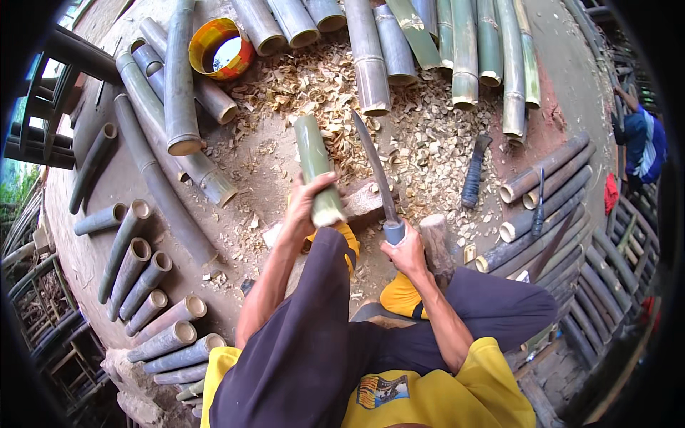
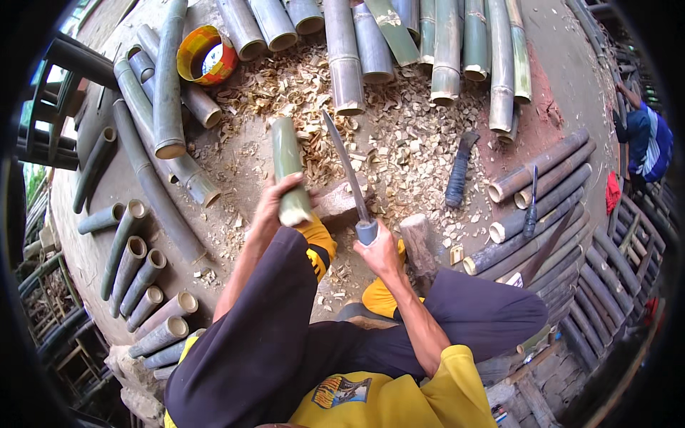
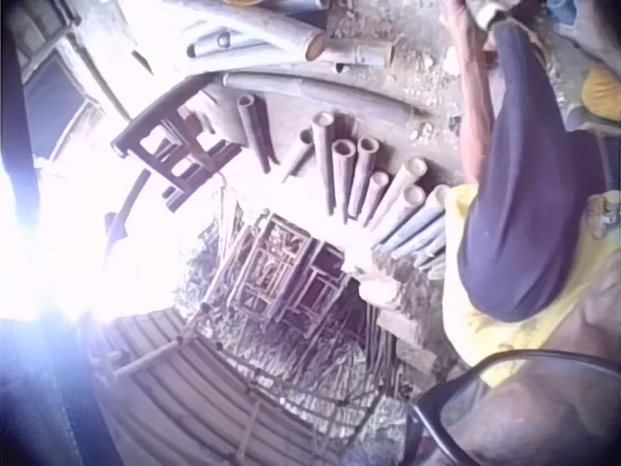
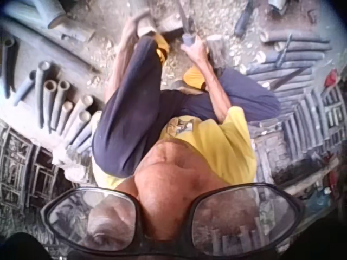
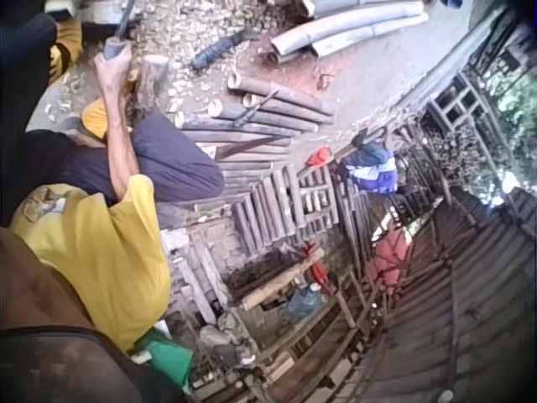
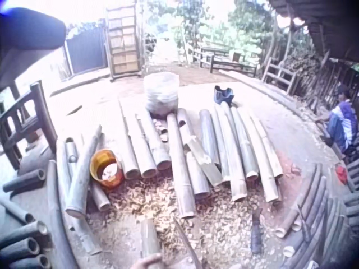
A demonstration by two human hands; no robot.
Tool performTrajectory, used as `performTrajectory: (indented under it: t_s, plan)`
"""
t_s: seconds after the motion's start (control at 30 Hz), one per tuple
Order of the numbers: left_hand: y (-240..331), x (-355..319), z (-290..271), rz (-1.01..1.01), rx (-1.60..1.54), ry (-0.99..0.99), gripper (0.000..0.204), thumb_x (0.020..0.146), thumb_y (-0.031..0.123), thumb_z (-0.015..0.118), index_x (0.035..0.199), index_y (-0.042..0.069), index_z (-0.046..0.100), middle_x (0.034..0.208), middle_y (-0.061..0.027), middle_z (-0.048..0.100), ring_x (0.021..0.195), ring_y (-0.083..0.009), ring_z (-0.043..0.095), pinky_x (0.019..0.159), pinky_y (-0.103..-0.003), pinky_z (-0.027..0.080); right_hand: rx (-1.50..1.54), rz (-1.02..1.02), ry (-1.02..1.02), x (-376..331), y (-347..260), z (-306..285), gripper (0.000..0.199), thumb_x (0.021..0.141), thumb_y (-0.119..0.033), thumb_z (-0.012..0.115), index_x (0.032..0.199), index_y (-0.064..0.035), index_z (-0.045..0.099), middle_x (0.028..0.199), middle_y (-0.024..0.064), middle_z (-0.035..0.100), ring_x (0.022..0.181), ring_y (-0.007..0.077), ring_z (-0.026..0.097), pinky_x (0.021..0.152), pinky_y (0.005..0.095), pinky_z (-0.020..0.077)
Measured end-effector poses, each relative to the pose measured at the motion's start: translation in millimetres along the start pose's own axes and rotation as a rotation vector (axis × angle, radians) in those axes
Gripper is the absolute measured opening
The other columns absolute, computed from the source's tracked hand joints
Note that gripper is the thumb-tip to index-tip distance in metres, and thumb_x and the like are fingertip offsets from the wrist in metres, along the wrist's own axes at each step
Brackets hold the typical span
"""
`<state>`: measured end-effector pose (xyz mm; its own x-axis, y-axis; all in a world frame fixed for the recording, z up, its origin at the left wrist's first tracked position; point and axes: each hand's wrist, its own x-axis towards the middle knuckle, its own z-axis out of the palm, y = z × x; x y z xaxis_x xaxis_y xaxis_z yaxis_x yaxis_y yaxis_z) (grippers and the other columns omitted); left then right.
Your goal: The person processes bamboo by sawing sections, removing knots with a machete, and measuring pieces with a tape measure.
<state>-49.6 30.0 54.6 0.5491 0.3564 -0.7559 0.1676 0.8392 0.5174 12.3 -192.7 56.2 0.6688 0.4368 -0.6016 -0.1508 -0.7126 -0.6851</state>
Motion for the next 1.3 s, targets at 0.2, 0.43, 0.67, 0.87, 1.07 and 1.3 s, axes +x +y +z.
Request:
performTrajectory:
  t_s: [0.2,0.43,0.67,0.87,1.07,1.3]
  plan:
    - [40.3,-40.7,-66.3,0.553,0.746,0.283,0.066,0.06,0.017,0.078,0.118,-0.003,0.053,0.104,-0.0188,0.06,0.083,-0.0258,0.064,0.068,-0.034,0.055,-0.043,-0.147,0.079,-12.2,-18.5,-11.0,0.036,0.067,-0.017,0.071,0.093,-0.0007,0.054,0.08,0.019,0.064,0.075,0.0347,0.065,0.066,0.0395,0.0498]
    - [105.1,-70.7,31.1,1.166,0.06,0.15,0.043,0.082,0.024,0.053,0.116,-0.001,0.047,0.095,-0.0137,0.059,0.08,-0.0233,0.058,0.076,-0.036,0.047,-0.01,-0.319,0.221,-29.1,-36.9,-28.1,0.041,0.076,-0.017,0.069,0.106,-0.0008,0.045,0.078,0.0168,0.064,0.071,0.0292,0.066,0.063,0.0368,0.0498]
    - [22.4,-17.7,17.2,1.078,-0.066,0.14,0.032,0.078,0.011,0.061,0.104,-0.004,0.048,0.076,-0.0151,0.058,0.061,-0.0236,0.06,0.057,-0.036,0.054,-0.031,-0.303,0.108,-29.8,-25.7,-9.9,0.041,0.081,-0.021,0.066,0.109,0.0005,0.045,0.082,0.0164,0.065,0.073,0.0281,0.067,0.063,0.0362,0.0524]
    - [6.4,-16.0,29.4,0.968,-0.18,0.208,0.024,0.078,0.003,0.061,0.097,-0.006,0.05,0.078,-0.014,0.058,0.06,-0.0214,0.058,0.056,-0.034,0.053,0.075,-0.598,0.327,-34.0,-53.6,-3.6,0.035,0.08,-0.015,0.069,0.103,0.0005,0.047,0.077,0.0123,0.063,0.068,0.0227,0.066,0.056,0.031,0.0521]
    - [4.3,-3.9,22.6,0.908,-0.235,0.11,0.029,0.078,0.001,0.058,0.104,-0.007,0.047,0.081,-0.0141,0.057,0.063,-0.0234,0.059,0.057,-0.036,0.053,-0.065,-0.265,0.033,9.9,14.6,8.8,0.034,0.078,-0.015,0.067,0.099,0.0027,0.047,0.075,0.0166,0.065,0.064,0.025,0.067,0.055,0.0323,0.0539]
    - [4.1,-8.5,14.9,0.846,-0.165,-0.147,0.04,0.078,0.006,0.056,0.114,-0.001,0.041,0.091,-0.0127,0.051,0.078,-0.0253,0.057,0.073,-0.041,0.05,0.193,-0.548,0.341,-16.0,-18.8,13.9,0.026,0.074,-0.006,0.07,0.09,-0.0012,0.05,0.068,0.0066,0.06,0.061,0.0182,0.063,0.054,0.0266,0.0514]
